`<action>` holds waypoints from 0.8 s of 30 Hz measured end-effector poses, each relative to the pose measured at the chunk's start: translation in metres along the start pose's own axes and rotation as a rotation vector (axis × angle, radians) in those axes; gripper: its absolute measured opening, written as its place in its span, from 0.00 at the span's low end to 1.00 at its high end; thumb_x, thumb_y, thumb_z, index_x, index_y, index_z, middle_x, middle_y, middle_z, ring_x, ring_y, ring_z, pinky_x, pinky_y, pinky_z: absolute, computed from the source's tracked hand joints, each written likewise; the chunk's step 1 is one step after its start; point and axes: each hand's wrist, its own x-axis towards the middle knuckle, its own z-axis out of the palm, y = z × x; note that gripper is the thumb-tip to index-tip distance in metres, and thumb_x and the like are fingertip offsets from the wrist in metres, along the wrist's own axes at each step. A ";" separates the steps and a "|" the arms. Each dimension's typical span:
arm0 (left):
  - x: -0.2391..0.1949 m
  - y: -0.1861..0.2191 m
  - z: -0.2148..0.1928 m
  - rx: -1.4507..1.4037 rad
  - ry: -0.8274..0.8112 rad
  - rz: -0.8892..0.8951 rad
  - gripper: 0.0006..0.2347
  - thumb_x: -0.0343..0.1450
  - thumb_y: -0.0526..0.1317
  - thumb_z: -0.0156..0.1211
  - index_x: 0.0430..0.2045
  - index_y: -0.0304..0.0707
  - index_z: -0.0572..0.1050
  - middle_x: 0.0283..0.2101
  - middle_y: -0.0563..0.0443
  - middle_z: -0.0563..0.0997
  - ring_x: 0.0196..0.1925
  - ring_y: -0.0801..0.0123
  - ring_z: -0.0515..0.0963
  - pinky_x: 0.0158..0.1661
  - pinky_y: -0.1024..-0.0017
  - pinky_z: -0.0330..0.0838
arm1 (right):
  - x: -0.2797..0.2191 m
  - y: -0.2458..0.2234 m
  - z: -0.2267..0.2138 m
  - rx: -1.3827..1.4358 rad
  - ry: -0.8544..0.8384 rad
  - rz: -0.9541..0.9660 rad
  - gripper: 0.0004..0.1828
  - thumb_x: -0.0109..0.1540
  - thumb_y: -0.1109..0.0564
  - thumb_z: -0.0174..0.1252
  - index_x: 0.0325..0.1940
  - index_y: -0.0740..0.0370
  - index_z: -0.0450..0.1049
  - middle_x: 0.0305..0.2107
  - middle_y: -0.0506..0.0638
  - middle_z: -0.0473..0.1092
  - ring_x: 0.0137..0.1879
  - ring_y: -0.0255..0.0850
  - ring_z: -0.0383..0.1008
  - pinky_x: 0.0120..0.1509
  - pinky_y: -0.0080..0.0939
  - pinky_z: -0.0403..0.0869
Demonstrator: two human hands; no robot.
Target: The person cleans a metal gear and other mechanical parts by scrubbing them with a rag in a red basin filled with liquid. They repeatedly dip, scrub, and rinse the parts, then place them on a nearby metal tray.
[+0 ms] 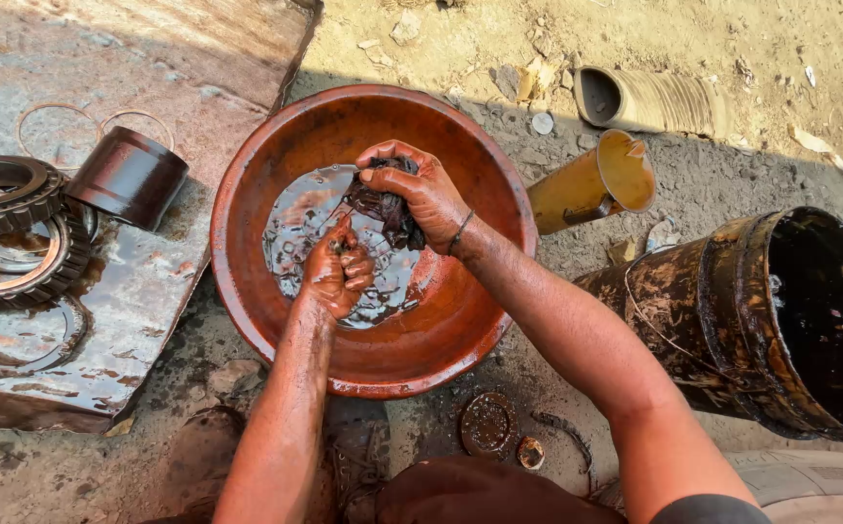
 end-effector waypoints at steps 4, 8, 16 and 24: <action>-0.012 0.005 0.013 0.019 0.366 0.030 0.16 0.77 0.48 0.50 0.21 0.39 0.63 0.32 0.46 0.75 0.32 0.64 0.79 0.30 0.66 0.79 | 0.002 0.004 -0.007 0.097 0.050 0.066 0.10 0.62 0.59 0.63 0.47 0.64 0.76 0.37 0.46 0.74 0.42 0.31 0.76 0.47 0.33 0.76; -0.015 0.003 0.018 0.069 0.412 0.053 0.12 0.77 0.44 0.52 0.29 0.37 0.76 0.34 0.47 0.77 0.31 0.69 0.76 0.28 0.77 0.72 | 0.002 0.010 -0.016 0.113 0.113 0.155 0.10 0.62 0.59 0.63 0.47 0.63 0.76 0.36 0.47 0.75 0.39 0.32 0.78 0.43 0.33 0.76; -0.008 -0.005 -0.006 0.143 0.401 -0.011 0.28 0.64 0.71 0.54 0.05 0.50 0.62 0.09 0.60 0.61 0.11 0.75 0.58 0.09 0.76 0.49 | 0.007 0.049 -0.034 0.053 0.172 0.373 0.10 0.62 0.57 0.63 0.45 0.62 0.75 0.35 0.49 0.75 0.37 0.33 0.76 0.41 0.37 0.76; -0.009 -0.001 -0.007 0.301 0.360 0.056 0.20 0.74 0.61 0.57 0.21 0.48 0.68 0.21 0.59 0.65 0.20 0.77 0.62 0.17 0.78 0.52 | 0.009 0.075 -0.047 -0.065 0.133 0.351 0.11 0.62 0.56 0.65 0.45 0.63 0.74 0.37 0.47 0.76 0.43 0.32 0.76 0.49 0.33 0.77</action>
